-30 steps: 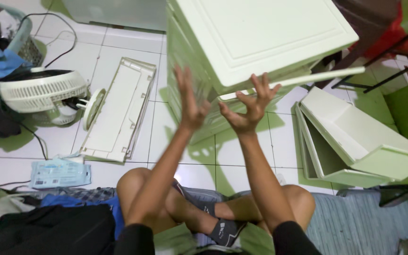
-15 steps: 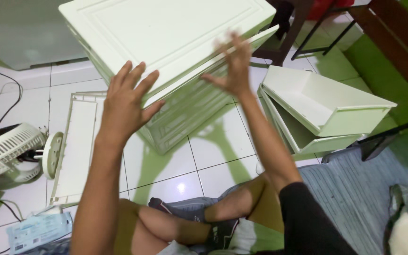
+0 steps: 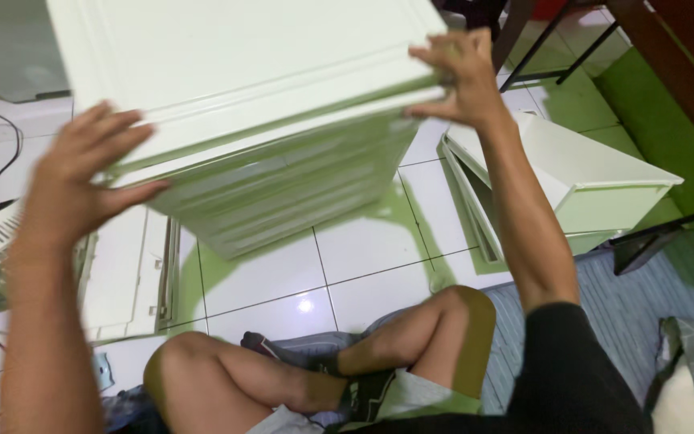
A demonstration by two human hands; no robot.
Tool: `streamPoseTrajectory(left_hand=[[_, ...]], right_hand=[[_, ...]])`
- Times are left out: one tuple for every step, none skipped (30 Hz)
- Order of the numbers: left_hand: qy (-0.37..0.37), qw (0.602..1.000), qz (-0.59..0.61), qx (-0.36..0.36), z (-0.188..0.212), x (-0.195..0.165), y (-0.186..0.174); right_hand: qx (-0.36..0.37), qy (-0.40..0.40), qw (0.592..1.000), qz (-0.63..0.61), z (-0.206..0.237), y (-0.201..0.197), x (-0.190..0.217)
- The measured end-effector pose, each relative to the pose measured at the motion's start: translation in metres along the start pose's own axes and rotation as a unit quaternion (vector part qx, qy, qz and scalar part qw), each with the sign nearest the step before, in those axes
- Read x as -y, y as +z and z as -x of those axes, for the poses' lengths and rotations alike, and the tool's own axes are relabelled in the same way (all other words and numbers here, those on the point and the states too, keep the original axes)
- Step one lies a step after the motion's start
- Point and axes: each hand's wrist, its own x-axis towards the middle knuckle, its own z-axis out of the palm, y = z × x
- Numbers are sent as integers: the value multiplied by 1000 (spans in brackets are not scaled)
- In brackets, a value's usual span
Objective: The person sits on the floor and assembles a light green plastic drawer cabinet, fitting drawer fronts and side panels onto the stacked drawer body, pressing panels into place and aligning the top cover. Detached drawers and panels lie on the tiled floor around them as they work.
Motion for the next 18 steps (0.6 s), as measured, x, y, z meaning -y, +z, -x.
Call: streamPoseTrajectory(left_hand=[[-13, 1000, -21, 5, 6, 10, -9], [-11, 997, -72, 14, 8, 20, -13], [-13, 992, -121, 25, 11, 30, -21], [-12, 984, -171, 38, 13, 38, -25], [-25, 989, -141, 26, 14, 44, -26], [-39, 993, -111, 14, 15, 46, -26], [-55, 995, -80, 3, 18, 45, -27], [-99, 994, -49, -15, 20, 40, -25], [-142, 989, -17, -35, 23, 30, -22], [-131, 988, -73, -24, 26, 15, -14], [-120, 984, -130, -16, 28, -2, -7], [-48, 962, -268, 23, 28, -22, 6], [-57, 998, -34, -1, 30, -48, 26], [-11, 990, -137, 37, 27, -75, 52], [54, 994, -91, -9, 23, -99, 75], [118, 987, -101, -33, 19, -121, 99], [134, 985, -86, -59, 12, -140, 121], [154, 982, -70, -88, 6, -154, 141]], right_hand=[[-13, -26, 1000, -11, 9, -3, 11], [-17, -35, 999, -23, 18, -7, 21], [-19, -45, 998, -38, 28, -10, 33], [-21, -53, 997, -53, 37, -13, 46], [-37, -62, 995, -64, 44, -13, 57], [-52, -71, 993, -75, 49, -12, 68], [-66, -81, 991, -87, 54, -8, 80], [-89, -77, 989, -92, 57, -3, 90], [-112, -73, 986, -96, 60, 2, 99], [-135, -69, 983, -99, 62, 7, 106], [-148, -70, 982, -98, 63, 12, 111], [-163, -70, 980, -95, 65, 17, 116], [-177, -71, 977, -92, 66, 22, 118], [-186, -62, 976, -100, 68, 26, 120], [-193, -54, 974, -108, 71, 30, 122], [-198, -47, 972, -118, 74, 35, 123], [-206, -33, 968, -137, 77, 39, 125], [-216, -20, 964, -152, 81, 43, 127]])
